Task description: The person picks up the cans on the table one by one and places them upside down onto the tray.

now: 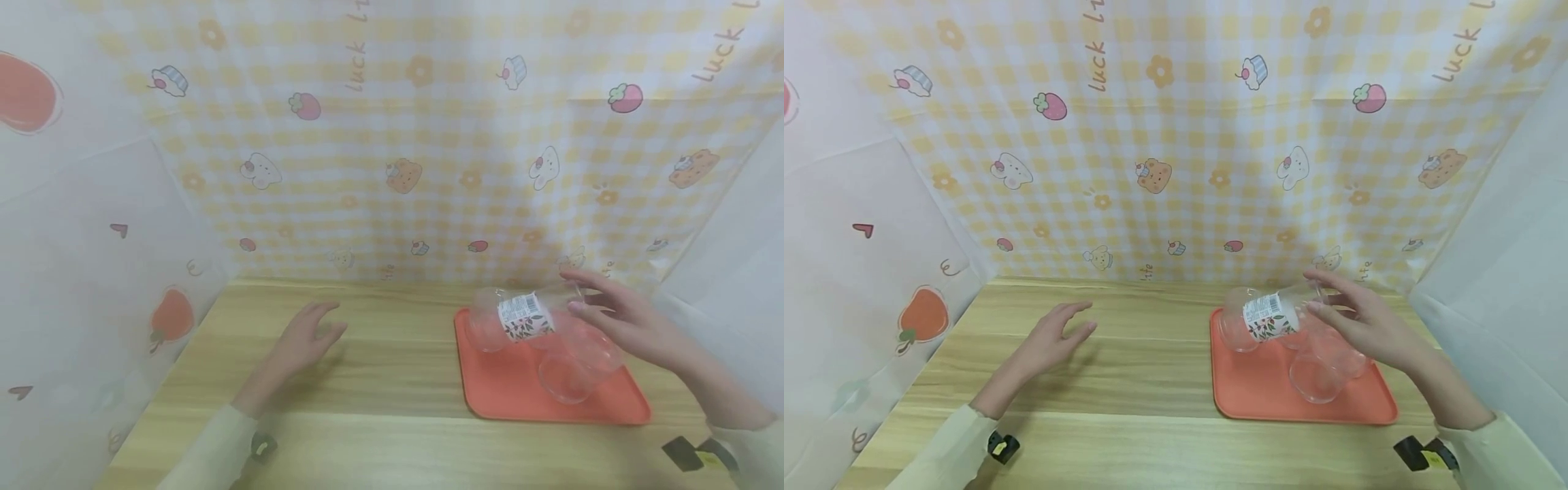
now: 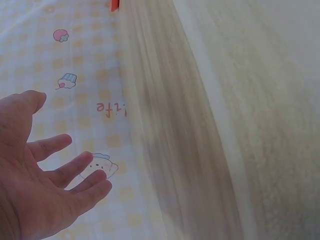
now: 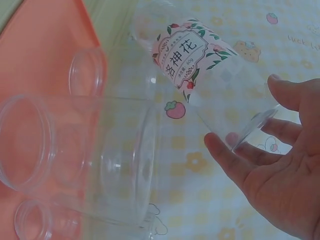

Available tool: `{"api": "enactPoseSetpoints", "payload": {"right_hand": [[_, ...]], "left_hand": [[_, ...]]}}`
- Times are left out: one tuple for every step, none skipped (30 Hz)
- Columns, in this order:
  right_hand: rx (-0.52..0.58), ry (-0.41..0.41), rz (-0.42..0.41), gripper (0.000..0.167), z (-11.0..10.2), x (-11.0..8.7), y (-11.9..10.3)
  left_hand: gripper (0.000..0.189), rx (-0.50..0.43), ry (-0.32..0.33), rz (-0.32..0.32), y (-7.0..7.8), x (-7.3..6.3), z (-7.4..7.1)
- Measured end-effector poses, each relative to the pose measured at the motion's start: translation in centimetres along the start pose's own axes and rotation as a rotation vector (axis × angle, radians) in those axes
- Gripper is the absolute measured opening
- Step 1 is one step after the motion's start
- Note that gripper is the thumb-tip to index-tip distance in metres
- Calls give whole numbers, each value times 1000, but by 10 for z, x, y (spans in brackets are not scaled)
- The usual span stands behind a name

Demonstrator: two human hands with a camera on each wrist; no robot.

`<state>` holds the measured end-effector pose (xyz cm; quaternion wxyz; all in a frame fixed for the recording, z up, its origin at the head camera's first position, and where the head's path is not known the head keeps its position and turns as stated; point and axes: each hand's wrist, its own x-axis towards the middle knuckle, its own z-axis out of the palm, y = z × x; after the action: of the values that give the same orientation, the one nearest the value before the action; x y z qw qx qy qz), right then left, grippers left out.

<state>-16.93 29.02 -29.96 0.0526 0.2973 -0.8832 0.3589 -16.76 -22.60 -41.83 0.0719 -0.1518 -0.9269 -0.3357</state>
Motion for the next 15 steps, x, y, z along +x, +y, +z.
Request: {"api": "enactPoseSetpoints", "payload": {"right_hand": [[0,-3,-10,57,0,0,-1],[0,-5,-19,56,0,0,-1],[-2,-9,-28,56,0,0,-2],[-10,-16,-38,56,-1,0,-3],[-22,-22,-45,56,-1,-1,-4],[-31,-29,-53,56,-1,0,-5],[-40,-35,-56,56,-2,0,-6],[-53,-44,-59,56,-3,0,-7],[-65,-53,-61,56,-3,0,-8],[-75,-60,-63,55,-4,1,-9],[-77,-66,-63,55,-4,2,-10],[-80,-71,-67,55,-4,2,-11],[-85,-76,-72,55,-4,3,-12],[-86,-80,-81,55,-4,3,-13],[-88,-84,-92,55,-4,4,-14]], "left_hand": [[60,5,1,-1,0,-1,0],[60,11,2,-1,0,-1,-1],[60,14,3,-4,1,-2,-1],[60,15,5,-4,1,-2,-2],[60,15,7,-4,1,-3,-2],[59,16,8,-2,2,-3,-3],[58,18,9,-1,2,-3,-3],[58,19,9,0,2,-4,-3],[57,20,10,0,2,-4,-3],[56,22,11,2,2,-5,-3],[56,24,10,1,3,-5,-4],[55,26,10,-3,2,-6,-4],[54,27,11,-5,2,-6,-4],[54,29,12,-8,2,-7,-4],[54,28,11,-14,1,-7,-4]]}}
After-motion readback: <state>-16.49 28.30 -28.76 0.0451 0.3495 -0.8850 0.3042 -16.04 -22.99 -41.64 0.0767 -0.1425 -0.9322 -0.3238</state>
